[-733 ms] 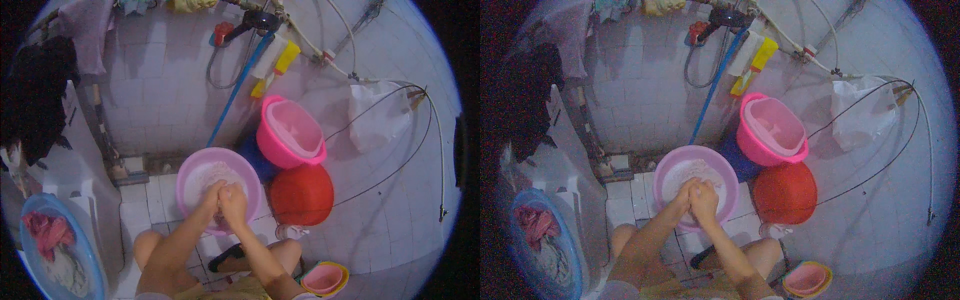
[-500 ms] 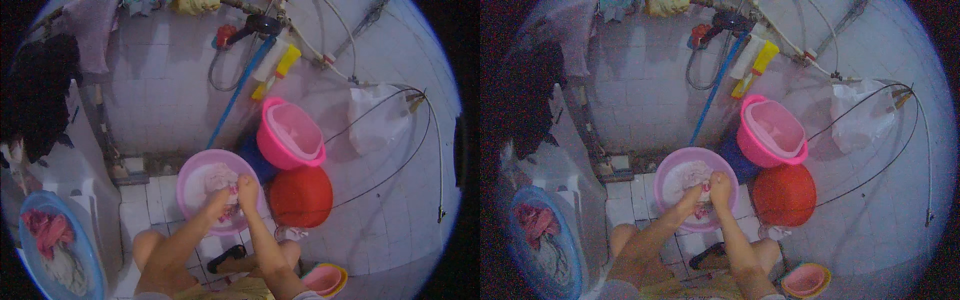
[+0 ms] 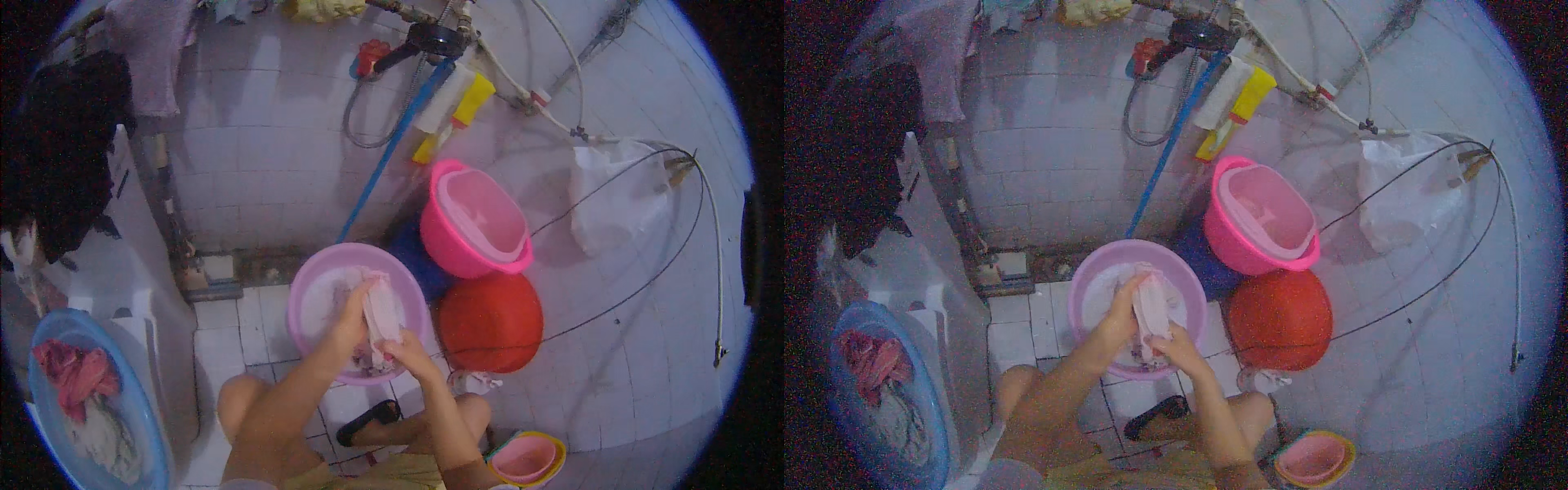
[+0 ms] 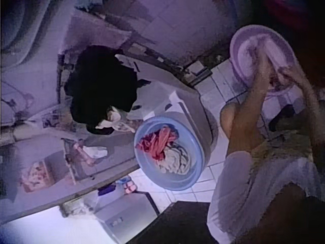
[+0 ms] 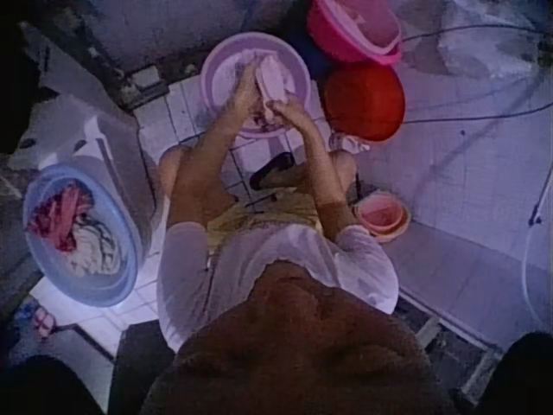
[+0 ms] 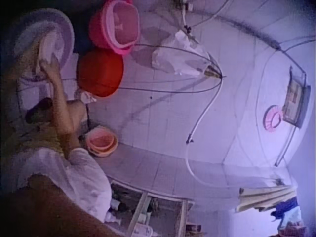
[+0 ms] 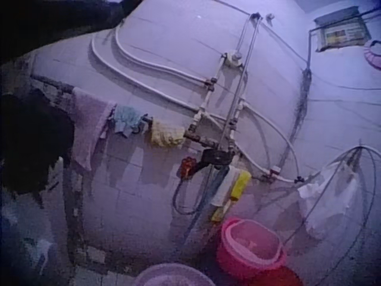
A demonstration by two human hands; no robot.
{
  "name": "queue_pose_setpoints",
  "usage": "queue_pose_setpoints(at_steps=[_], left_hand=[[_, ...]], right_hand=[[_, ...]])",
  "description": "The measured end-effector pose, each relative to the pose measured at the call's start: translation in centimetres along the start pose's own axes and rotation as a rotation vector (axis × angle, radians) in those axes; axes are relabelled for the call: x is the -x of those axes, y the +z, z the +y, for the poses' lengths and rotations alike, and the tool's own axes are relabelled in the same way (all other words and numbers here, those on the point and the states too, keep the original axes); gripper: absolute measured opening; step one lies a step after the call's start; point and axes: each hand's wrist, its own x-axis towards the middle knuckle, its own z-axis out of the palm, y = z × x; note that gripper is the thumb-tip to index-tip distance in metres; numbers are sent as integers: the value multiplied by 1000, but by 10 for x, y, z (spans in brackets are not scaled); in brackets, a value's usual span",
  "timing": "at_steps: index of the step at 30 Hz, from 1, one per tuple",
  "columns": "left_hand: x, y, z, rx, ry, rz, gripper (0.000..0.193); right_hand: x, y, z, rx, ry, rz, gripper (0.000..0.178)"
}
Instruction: The person sits on the tiled floor and hand-washes a light-colored patterned cloth in a pink basin filled with soapy water. They repeatedly submerge, scrub, and wring the cloth by hand throughout the clip.
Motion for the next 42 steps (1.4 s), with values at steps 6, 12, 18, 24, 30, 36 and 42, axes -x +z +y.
queue_pose_setpoints(at_steps=[6,12,18,24,30,36,42], left_hand=[[-6,-11,9,-100,18,24,28],[54,5,8,-103,35,-238,31],[3,-34,-28,-236,-72,-120,28],[-55,-90,-34,-287,16,165,21],[21,-33,-6,-203,-48,52,22],[21,-3,-12,-517,-173,124,25],[31,10,39,-415,87,-61,27]], right_hand=[[1,-2,6,166,-278,395,29],[-2,52,-24,494,-612,598,17],[-87,6,3,608,-379,751,22],[-53,42,-13,606,-278,727,27],[-39,55,-19,651,-370,645,27],[-68,5,-16,586,-383,762,36],[-53,-33,-9,144,-37,337,38]])
